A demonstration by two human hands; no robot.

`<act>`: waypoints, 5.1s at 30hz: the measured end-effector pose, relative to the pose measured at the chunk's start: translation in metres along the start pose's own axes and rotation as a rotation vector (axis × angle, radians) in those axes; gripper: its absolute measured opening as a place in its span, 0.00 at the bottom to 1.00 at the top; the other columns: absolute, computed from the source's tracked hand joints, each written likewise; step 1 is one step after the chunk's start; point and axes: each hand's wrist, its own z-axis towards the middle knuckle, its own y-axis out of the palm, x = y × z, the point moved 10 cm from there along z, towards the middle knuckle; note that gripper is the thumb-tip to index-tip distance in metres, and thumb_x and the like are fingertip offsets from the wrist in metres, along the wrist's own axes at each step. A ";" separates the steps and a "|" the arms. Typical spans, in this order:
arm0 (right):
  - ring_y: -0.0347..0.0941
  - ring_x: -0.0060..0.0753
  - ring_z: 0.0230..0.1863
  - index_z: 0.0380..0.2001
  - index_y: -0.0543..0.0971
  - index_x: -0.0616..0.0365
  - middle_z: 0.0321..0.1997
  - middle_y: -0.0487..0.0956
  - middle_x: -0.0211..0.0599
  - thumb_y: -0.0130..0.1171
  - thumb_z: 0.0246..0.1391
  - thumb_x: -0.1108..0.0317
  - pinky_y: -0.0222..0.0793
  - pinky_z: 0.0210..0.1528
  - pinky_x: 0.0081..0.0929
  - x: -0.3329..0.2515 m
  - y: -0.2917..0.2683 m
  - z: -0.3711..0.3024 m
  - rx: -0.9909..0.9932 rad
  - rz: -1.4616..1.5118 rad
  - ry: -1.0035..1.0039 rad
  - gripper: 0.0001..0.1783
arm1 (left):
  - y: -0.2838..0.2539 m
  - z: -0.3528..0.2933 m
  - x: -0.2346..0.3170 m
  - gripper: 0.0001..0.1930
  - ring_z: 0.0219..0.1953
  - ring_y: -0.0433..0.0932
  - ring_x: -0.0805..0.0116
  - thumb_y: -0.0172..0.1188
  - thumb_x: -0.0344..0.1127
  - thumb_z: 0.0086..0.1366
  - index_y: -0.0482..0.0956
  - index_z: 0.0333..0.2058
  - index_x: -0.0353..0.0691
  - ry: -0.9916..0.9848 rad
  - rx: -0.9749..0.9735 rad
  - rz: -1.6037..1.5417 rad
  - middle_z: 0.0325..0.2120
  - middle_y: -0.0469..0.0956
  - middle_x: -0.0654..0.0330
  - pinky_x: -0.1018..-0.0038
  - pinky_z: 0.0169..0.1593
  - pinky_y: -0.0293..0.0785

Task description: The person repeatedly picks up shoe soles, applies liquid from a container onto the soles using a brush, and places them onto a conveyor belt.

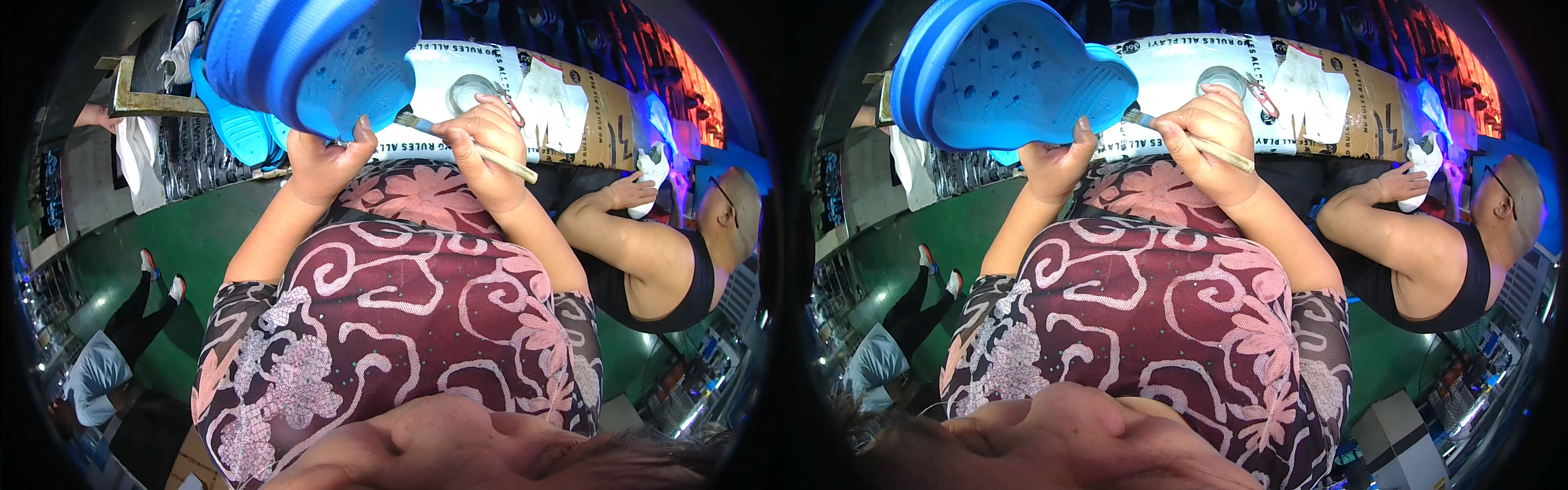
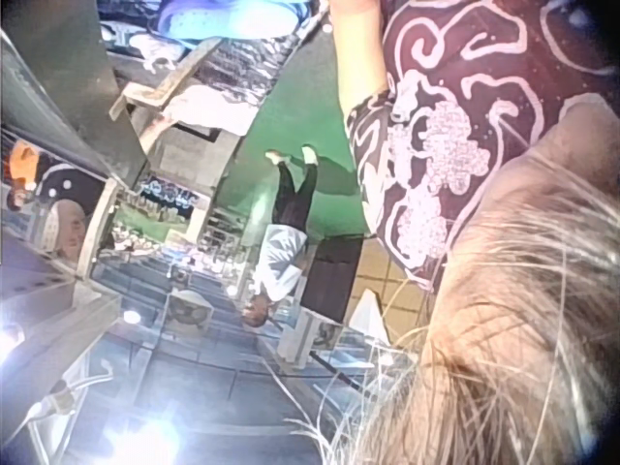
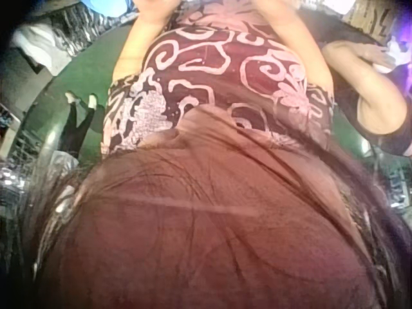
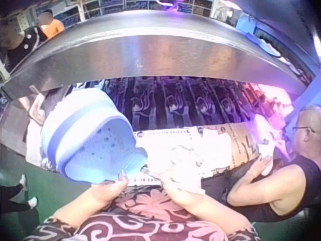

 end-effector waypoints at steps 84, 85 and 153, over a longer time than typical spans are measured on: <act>0.72 0.34 0.24 0.20 0.80 0.60 0.19 0.76 0.38 0.53 0.54 0.62 0.65 0.30 0.29 0.135 -0.041 -0.052 0.313 -0.082 0.568 0.15 | -0.028 -0.039 -0.084 0.29 0.27 0.75 0.71 0.58 0.34 0.55 0.56 0.53 0.37 -1.071 -0.172 -0.695 0.38 0.72 0.55 0.81 0.20 0.71; 0.70 0.28 0.24 0.24 0.80 0.61 0.21 0.77 0.36 0.52 0.56 0.62 0.64 0.30 0.26 0.137 -0.040 -0.054 0.307 0.010 0.651 0.15 | -0.026 -0.029 -0.078 0.28 0.30 0.77 0.69 0.56 0.32 0.56 0.55 0.53 0.36 -0.965 -0.108 -0.602 0.39 0.72 0.53 0.81 0.21 0.74; 0.67 0.32 0.20 0.16 0.77 0.55 0.14 0.71 0.28 0.60 0.45 0.67 0.61 0.41 0.31 -0.009 -0.009 0.008 0.099 -0.083 -0.091 0.08 | 0.023 0.019 0.017 0.16 0.39 0.77 0.56 0.58 0.34 0.54 0.76 0.41 0.35 -0.044 -0.280 0.439 0.37 0.77 0.52 0.68 0.44 0.72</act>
